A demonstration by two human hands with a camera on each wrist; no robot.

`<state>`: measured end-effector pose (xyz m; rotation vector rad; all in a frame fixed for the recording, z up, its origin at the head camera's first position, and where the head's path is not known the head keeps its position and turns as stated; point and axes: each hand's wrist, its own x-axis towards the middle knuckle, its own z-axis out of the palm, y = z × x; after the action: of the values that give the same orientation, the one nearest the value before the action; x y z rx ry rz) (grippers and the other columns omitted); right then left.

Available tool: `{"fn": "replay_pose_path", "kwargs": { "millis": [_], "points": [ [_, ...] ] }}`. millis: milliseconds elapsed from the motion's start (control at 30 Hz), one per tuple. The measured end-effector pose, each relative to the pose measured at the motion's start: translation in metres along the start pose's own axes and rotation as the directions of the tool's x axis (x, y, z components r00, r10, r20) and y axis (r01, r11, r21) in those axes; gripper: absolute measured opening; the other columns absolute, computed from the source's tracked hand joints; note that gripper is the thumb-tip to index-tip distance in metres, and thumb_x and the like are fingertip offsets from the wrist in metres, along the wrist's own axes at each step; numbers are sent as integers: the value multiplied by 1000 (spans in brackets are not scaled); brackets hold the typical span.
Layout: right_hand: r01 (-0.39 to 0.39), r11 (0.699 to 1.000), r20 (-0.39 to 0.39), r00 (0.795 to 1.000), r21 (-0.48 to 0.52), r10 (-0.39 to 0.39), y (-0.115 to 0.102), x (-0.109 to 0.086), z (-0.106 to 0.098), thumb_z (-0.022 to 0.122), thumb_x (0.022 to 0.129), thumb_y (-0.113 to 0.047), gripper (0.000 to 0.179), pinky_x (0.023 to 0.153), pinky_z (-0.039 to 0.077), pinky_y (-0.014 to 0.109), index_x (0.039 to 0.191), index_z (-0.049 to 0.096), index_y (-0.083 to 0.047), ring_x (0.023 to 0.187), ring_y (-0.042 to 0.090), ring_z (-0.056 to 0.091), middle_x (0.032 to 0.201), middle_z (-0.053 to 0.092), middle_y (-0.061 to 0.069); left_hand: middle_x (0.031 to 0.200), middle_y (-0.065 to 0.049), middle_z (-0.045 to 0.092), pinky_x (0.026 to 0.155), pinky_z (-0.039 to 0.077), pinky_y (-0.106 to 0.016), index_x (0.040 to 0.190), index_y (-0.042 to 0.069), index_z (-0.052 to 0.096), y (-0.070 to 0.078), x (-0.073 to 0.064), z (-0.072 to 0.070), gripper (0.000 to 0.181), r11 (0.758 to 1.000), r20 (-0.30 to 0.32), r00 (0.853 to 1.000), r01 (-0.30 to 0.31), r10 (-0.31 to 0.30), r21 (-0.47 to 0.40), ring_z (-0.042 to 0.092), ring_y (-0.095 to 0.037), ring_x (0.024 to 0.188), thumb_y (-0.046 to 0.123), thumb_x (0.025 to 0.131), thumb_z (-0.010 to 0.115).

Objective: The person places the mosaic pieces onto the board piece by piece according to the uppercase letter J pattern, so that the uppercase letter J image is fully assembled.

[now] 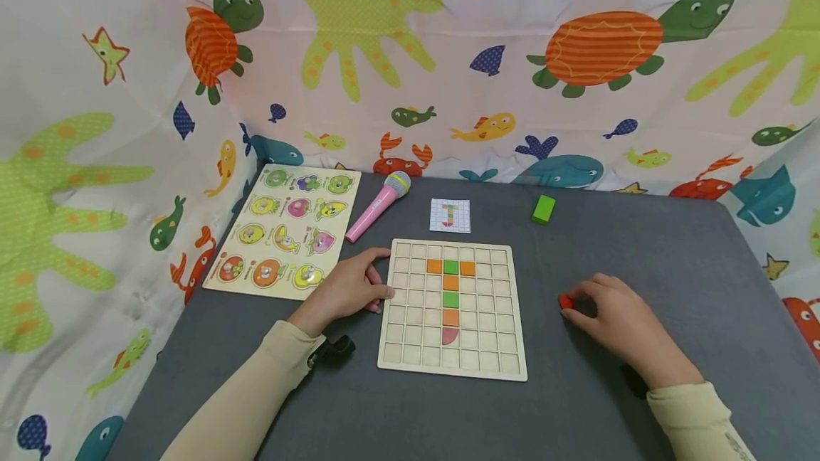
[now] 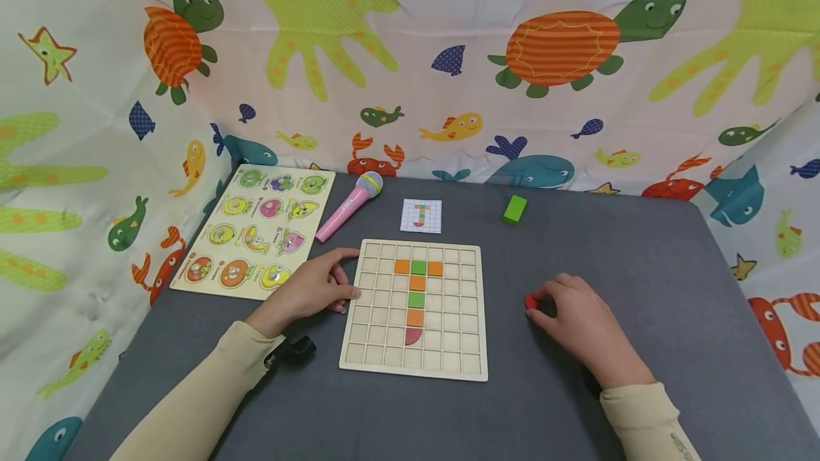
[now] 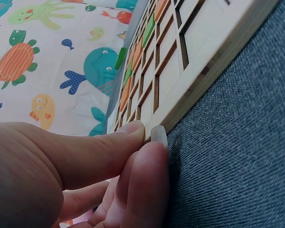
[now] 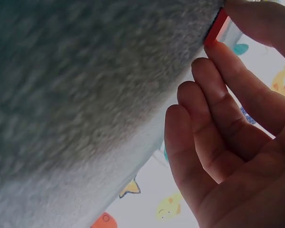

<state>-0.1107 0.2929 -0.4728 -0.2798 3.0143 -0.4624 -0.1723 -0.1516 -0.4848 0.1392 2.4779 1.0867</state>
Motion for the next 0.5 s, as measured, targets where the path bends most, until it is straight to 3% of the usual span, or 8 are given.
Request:
{"fn": "replay_pose_path", "kwargs": {
  "millis": [233, 500],
  "points": [
    [43, 999, -13, 999, 5, -43, -18, 6, 1, 88, 90, -24, 25, 87, 59, 55, 105, 81, -6, 95, 27, 66, 101, 71, 8, 88, -2, 71, 64, 51, -32, 160, 23, 49, 0, -2, 1, 79, 1000, 6, 1000, 14, -14, 0, 72, -17, 66, 27, 92, 89],
    [132, 991, -33, 991, 24, -131, -70, 22, 0, 88, 91, -26, 24, 88, 61, 48, 106, 81, -9, 97, 23, 63, 103, 71, 5, 88, -2, 70, 65, 51, -32, 159, 22, 50, 3, -1, -1, 77, 1000, 2, 1000, 0, 0, 4, 72, -17, 66, 27, 92, 88]
  ]
}}
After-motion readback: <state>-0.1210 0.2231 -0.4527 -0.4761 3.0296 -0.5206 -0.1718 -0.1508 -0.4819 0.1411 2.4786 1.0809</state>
